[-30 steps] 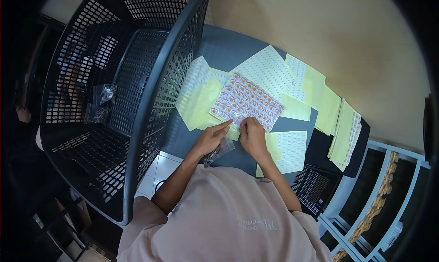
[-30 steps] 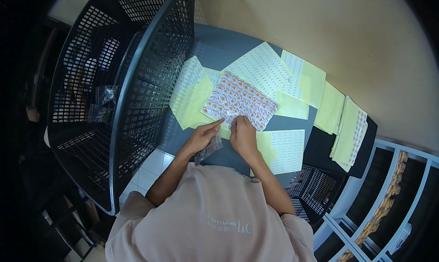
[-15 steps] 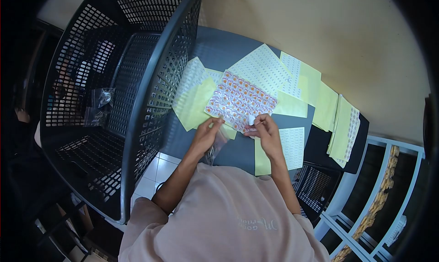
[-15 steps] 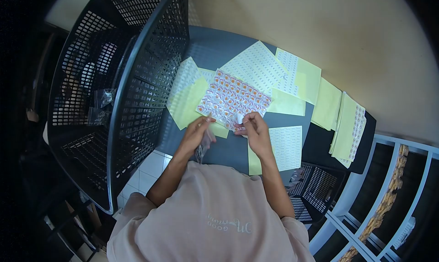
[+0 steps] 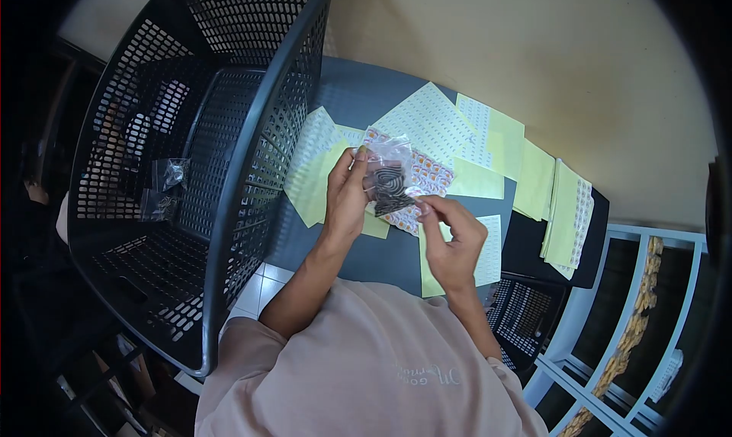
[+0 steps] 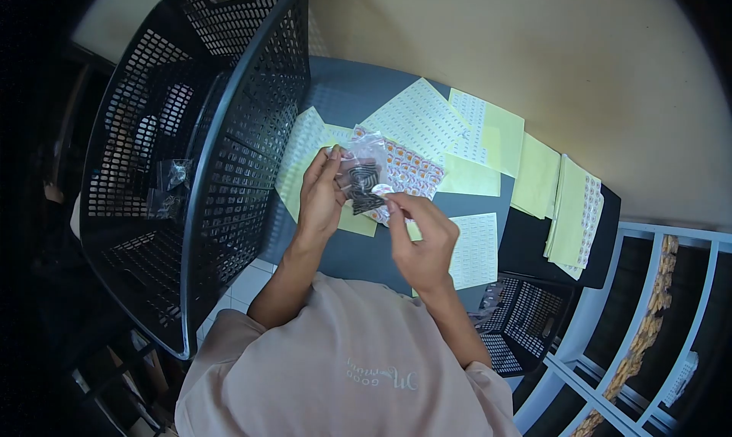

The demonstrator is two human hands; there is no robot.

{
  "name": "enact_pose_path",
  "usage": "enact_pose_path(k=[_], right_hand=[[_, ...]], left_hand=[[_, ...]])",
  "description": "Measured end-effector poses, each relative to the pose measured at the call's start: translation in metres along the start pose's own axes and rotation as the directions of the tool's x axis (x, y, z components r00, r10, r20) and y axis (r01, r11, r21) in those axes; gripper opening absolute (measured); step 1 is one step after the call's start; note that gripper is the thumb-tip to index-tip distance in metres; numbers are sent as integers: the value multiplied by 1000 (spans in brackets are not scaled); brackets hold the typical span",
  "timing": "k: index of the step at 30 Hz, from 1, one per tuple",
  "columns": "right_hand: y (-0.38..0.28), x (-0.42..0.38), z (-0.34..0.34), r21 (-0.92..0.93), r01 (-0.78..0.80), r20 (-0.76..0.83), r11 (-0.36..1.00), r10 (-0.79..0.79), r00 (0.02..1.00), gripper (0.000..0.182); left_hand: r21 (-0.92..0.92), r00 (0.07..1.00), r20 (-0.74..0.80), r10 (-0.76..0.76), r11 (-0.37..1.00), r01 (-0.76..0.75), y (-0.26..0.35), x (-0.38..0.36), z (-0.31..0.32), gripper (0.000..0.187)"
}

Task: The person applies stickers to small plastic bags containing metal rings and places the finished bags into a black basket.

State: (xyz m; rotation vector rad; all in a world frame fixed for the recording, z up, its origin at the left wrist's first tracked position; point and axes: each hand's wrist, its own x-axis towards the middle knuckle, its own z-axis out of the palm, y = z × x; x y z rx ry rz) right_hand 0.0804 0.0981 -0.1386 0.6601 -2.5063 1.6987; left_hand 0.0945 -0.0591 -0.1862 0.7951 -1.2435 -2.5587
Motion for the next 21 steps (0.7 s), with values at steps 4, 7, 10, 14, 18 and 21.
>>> enact_pose_path(k=[4, 7, 10, 14, 18, 21], right_hand=[[2, 4, 12, -127, 253, -27, 959, -259, 966, 19], [20, 0, 20, -215, 291, -5, 932, -299, 954, 22], [20, -2, 17, -224, 251, 36, 942, -249, 968, 22], [18, -1, 15, -115, 170, 63, 979, -163, 985, 20], [22, 0, 13, -131, 117, -25, 984, -122, 992, 24], [30, 4, 18, 72, -106, 10, 992, 105, 994, 35]], left_hand=[[-93, 999, 42, -32, 995, 36, 4, -5, 10, 17], [-172, 998, 56, -28, 984, 37, 4, -7, 8, 16], [-249, 992, 121, 47, 968, -15, 3, -3, 1, 15], [-260, 998, 56, 26, 966, -10, 1, -4, -1, 18], [-189, 998, 33, 45, 981, -38, 9, -11, 11, 21], [-28, 988, 144, 49, 999, -45, -4, -11, -1, 18]])
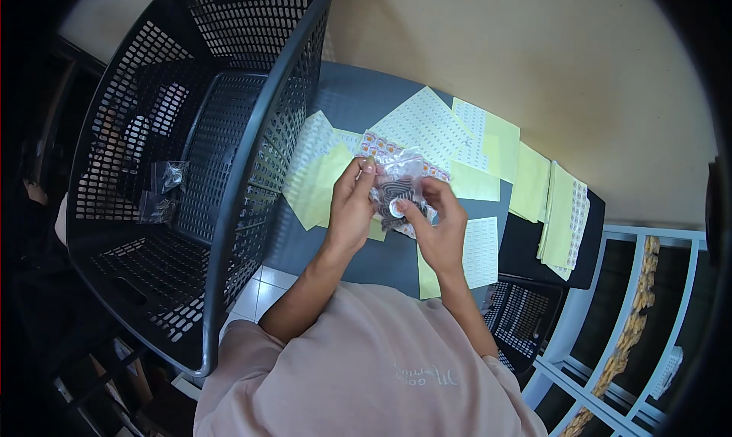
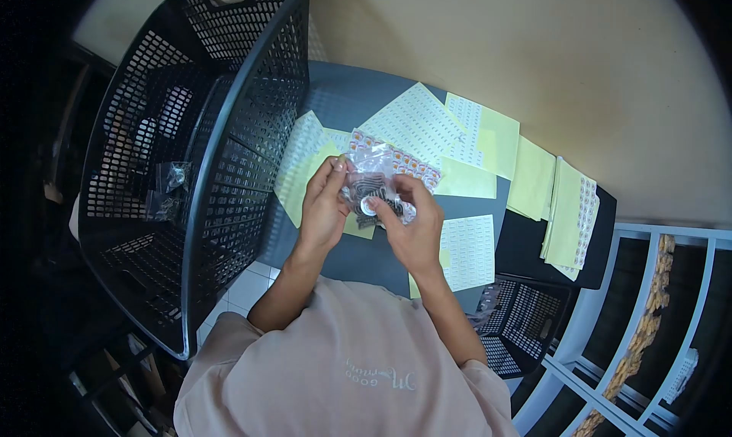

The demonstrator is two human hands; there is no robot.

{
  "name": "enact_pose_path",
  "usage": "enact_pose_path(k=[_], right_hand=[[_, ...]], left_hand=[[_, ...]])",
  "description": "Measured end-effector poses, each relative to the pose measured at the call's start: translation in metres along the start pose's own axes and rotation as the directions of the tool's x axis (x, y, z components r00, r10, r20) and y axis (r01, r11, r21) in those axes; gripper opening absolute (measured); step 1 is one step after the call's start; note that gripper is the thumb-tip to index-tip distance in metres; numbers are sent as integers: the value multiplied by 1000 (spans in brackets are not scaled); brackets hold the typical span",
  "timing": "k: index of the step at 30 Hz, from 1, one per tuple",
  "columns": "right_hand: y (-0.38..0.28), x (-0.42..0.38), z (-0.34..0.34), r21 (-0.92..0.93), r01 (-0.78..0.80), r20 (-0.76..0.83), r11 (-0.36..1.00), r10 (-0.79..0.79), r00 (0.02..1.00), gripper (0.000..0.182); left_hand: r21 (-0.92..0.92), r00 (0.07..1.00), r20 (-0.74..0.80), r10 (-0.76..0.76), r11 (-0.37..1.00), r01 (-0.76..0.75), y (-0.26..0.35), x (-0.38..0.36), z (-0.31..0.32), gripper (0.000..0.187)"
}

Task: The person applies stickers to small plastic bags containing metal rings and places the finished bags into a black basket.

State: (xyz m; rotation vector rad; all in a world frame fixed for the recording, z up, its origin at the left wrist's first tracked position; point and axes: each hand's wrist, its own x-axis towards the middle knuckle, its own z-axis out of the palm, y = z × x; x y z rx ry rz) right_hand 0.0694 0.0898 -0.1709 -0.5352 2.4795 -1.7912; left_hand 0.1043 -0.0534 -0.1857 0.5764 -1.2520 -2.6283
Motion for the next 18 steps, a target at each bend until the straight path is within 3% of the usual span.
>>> enact_pose_path(k=[1, 3, 5, 7, 9, 11, 12, 14, 15, 16, 18], right_hand=[[3, -2, 1, 0, -2, -3, 1000, 2, 1000, 35], [5, -2, 4, 271, -191, 42, 943, 186, 982, 28], [12, -2, 5, 277, -198, 48, 940, 193, 980, 21], [14, -2, 4, 192, -98, -101, 976, 119, 988, 17], [11, -5, -1, 84, -44, -101, 996, 52, 994, 15], [7, -7, -3, -28, 9, -99, 1000, -12, 995, 13], [4, -8, -1, 66, -165, 52, 984, 162, 985, 14], [-3, -7, 5, 215, -481, 289, 850, 415, 863, 18], [-3, -7, 7, 213, -478, 285, 852, 414, 865, 18], [-2, -6, 10, 337, -542, 310, 769, 453, 836, 18], [6, -5, 12, 496, -613, 357, 615, 499, 790, 19]], left_hand=[[1, 1000, 3, -2, 1000, 2, 1, -2, 2, 18], [17, 998, -47, 38, 999, -37, 6, -3, 9, 20], [31, 994, -91, 57, 998, -54, 4, 0, 7, 21], [178, 983, -150, 105, 981, -78, 2, 0, 0, 21], [106, 993, -86, 80, 992, -71, 3, 2, -4, 21], [114, 979, -93, 182, 979, -171, -5, 5, -10, 20], [144, 974, -100, 204, 971, -189, -1, 2, -3, 21], [177, 965, -64, 254, 955, -240, 4, -4, 9, 21], [208, 951, -33, 308, 932, -295, 3, -6, 13, 22], [206, 950, -32, 312, 932, -299, -1, -6, 16, 22], [230, 888, 11, 459, 863, -449, -12, -6, 14, 24]])
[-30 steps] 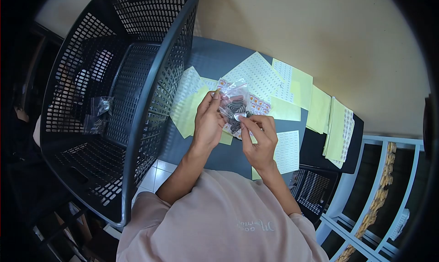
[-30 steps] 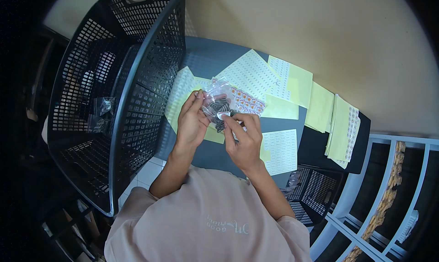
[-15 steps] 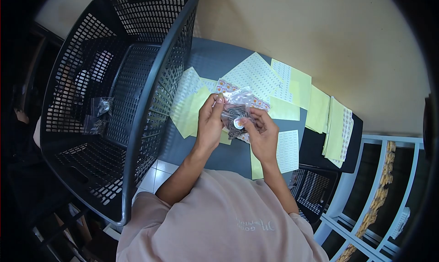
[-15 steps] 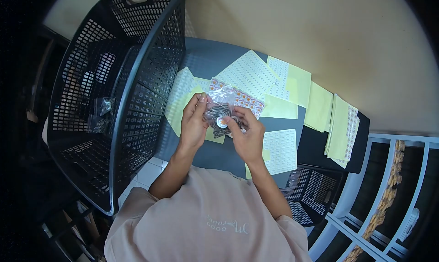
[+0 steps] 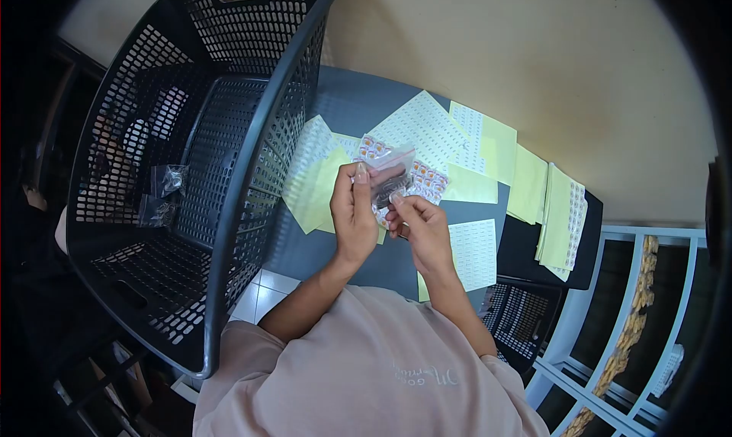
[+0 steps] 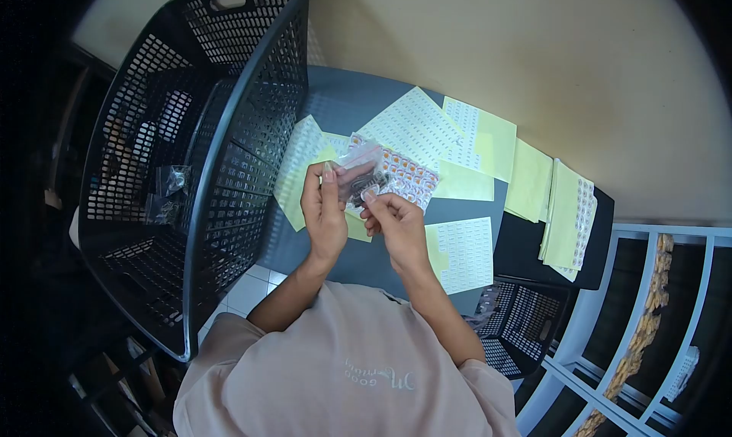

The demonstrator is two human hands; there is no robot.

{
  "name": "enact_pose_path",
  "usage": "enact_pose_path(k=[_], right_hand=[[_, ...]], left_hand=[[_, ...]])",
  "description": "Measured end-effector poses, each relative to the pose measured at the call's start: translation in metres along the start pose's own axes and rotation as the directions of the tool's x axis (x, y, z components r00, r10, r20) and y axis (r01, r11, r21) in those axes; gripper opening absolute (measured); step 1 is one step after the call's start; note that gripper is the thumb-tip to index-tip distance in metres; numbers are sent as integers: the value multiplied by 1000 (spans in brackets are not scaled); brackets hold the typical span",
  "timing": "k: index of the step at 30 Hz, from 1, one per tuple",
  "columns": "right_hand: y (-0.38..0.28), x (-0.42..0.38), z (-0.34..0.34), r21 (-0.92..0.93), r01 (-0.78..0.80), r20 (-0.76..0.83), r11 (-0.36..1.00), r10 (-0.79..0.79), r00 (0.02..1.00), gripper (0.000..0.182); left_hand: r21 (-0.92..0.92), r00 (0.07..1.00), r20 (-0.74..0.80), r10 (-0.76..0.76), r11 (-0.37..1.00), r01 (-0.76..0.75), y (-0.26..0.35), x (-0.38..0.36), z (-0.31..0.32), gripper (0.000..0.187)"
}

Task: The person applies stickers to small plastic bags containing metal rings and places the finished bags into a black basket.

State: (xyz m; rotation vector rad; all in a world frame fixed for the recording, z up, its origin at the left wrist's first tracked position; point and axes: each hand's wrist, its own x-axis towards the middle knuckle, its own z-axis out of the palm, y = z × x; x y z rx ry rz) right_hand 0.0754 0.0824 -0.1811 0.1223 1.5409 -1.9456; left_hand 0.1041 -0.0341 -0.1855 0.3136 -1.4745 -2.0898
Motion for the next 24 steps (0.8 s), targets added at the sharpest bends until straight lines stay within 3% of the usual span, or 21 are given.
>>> enact_pose_path(k=[4, 6, 10, 13, 15, 19, 21, 22, 24], right_hand=[[4, 1, -3, 58, 102, 32, 993, -104, 994, 16], [4, -1, -1, 53, 201, 20, 978, -202, 979, 13], [1, -3, 4, 71, 222, -34, 972, -221, 975, 13], [0, -3, 3, -91, 242, -48, 966, -247, 968, 13], [3, 0, 0, -300, 270, -93, 915, -309, 946, 16], [6, 5, -7, -404, 201, -100, 892, -261, 960, 16], [11, 6, -7, -421, 349, -121, 837, -433, 893, 16], [10, 6, -5, -420, 349, -118, 838, -431, 894, 16], [6, 8, 3, -544, 554, -117, 630, -710, 694, 23]], left_hand=[[32, 1000, 14, 2, 999, -2, -2, 2, -4, 24], [-121, 988, -59, -141, 984, 133, 3, 5, -3, 23], [-159, 971, -79, -224, 965, 210, 1, 7, -7, 24], [-191, 978, -37, -203, 962, 193, 0, 2, -3, 23], [-143, 987, -7, -162, 977, 159, -2, -2, -1, 23], [-187, 992, 14, -127, 974, 128, 0, 3, -5, 22], [-217, 987, 21, -158, 963, 159, 0, 4, -6, 20], [-244, 981, 29, -190, 951, 191, 0, 3, -8, 19], [-226, 980, 7, -198, 955, 194, 2, 5, -7, 18]])
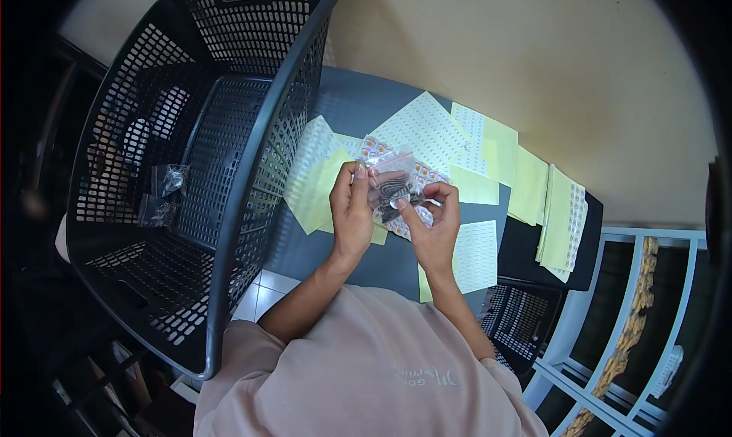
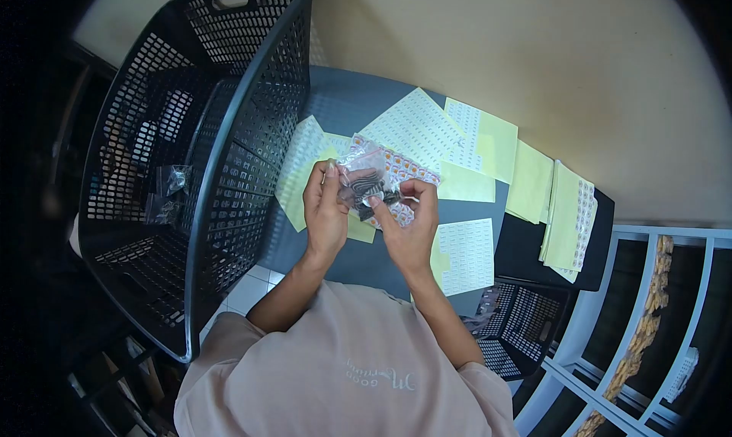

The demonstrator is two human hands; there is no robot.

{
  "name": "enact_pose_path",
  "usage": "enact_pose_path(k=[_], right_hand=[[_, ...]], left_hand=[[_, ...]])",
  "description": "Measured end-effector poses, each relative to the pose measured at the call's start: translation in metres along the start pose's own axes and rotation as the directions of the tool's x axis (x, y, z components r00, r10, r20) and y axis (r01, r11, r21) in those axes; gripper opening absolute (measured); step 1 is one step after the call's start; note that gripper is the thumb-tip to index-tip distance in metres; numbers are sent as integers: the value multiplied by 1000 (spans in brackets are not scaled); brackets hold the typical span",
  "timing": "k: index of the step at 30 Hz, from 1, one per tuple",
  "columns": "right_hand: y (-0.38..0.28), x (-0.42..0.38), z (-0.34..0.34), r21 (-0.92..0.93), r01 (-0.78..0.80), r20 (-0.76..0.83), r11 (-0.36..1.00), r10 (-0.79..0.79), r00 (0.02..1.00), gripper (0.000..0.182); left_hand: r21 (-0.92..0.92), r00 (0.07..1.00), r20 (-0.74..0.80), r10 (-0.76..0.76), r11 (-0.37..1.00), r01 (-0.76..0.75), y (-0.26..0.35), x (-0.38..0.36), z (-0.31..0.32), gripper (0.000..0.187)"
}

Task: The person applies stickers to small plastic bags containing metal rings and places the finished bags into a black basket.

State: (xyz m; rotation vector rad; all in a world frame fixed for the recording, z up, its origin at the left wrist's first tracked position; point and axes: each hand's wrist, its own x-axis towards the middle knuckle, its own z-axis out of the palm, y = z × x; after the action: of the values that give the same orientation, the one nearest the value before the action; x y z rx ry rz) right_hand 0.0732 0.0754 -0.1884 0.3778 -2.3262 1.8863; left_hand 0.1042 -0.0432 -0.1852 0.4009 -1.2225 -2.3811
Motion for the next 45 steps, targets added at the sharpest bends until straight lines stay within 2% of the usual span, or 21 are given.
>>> enact_pose_path(k=[1, 3, 4, 6, 9, 13, 16, 18, 20, 23, 25, 28, 30, 32, 33, 35, 37, 38, 42, 44, 45], right_hand=[[0, 0, 2, -1, 0, -3, 1000, 0, 1000, 23], [0, 0, 1, 207, -56, 78, 977, 41, 996, 28], [1, -1, -1, 204, -56, 74, 977, 41, 996, 28], [3, -4, -4, 234, -235, 183, 943, 195, 964, 25], [-3, -2, -1, 284, -232, 173, 930, 189, 967, 19], [2, -2, -3, 215, -281, 159, 935, 250, 955, 18], [7, -4, -1, 157, -241, 116, 958, 224, 968, 20], [2, -4, 1, 14, -162, 113, 987, 160, 981, 23], [-4, -5, 4, 51, -151, 137, 987, 143, 980, 24], [-6, -4, 4, 99, -141, 186, 985, 121, 975, 26], [-5, -4, 2, 110, -145, 209, 983, 119, 971, 27], [-5, -4, -2, 155, -200, 269, 967, 153, 951, 24], [-2, -3, -6, 247, -295, 355, 923, 198, 914, 21], [-2, -5, -9, 319, -349, 359, 881, 229, 905, 19], [-3, -6, -10, 388, -399, 365, 831, 259, 894, 18], [0, -6, -16, 392, -417, 345, 820, 290, 893, 17], [0, -3, -21, 398, -434, 328, 808, 316, 890, 17], [-1, 1, -23, 419, -406, 297, 812, 300, 907, 16], [-7, 10, -34, 383, -415, 302, 825, 313, 900, 11], [-7, 11, -37, 349, -447, 320, 824, 344, 883, 10], [-6, 11, -37, 345, -416, 317, 842, 313, 896, 9]], left_hand=[[16, 1000, -20, -6, 1000, 6, 0, 0, 1, 18], [29, 999, -33, -12, 999, 13, -1, 0, 2, 18], [43, 999, -50, -13, 999, 15, -1, 0, 3, 19], [64, 998, -63, -9, 998, 13, -8, 1, 2, 19], [116, 997, -75, -14, 993, 23, -7, -1, 2, 21], [199, 998, -56, -35, 979, 45, -12, -6, -1, 21], [156, 995, -84, -56, 985, 68, -13, -3, 1, 22], [165, 994, -92, -63, 983, 78, -13, -2, -2, 21], [177, 992, -101, -70, 980, 87, -14, 0, -4, 21], [150, 993, -97, -69, 985, 83, -16, 3, -4, 20], [17, 985, -129, -115, 993, 118, -14, 5, -3, 20], [-107, 976, -137, -171, 982, 157, -16, 7, -6, 20], [-120, 975, -133, -175, 980, 160, -17, 9, -10, 20], [-132, 975, -132, -177, 978, 160, -14, 8, -10, 20], [-123, 981, -89, -175, 979, 163, -6, 7, -5, 17], [-115, 984, -45, -174, 979, 168, 1, 3, -1, 15], [206, 959, 134, -249, 954, 218, 3, 1, -2, 16], [345, 941, 249, -228, 929, 133, -1, 2, -8, 17], [291, 938, 238, -253, 940, 180, 6, -4, -2, 13], [335, 894, 262, -364, 903, 269, 7, -5, -9, 15], [334, 894, 263, -364, 903, 269, 7, -7, -8, 15]])
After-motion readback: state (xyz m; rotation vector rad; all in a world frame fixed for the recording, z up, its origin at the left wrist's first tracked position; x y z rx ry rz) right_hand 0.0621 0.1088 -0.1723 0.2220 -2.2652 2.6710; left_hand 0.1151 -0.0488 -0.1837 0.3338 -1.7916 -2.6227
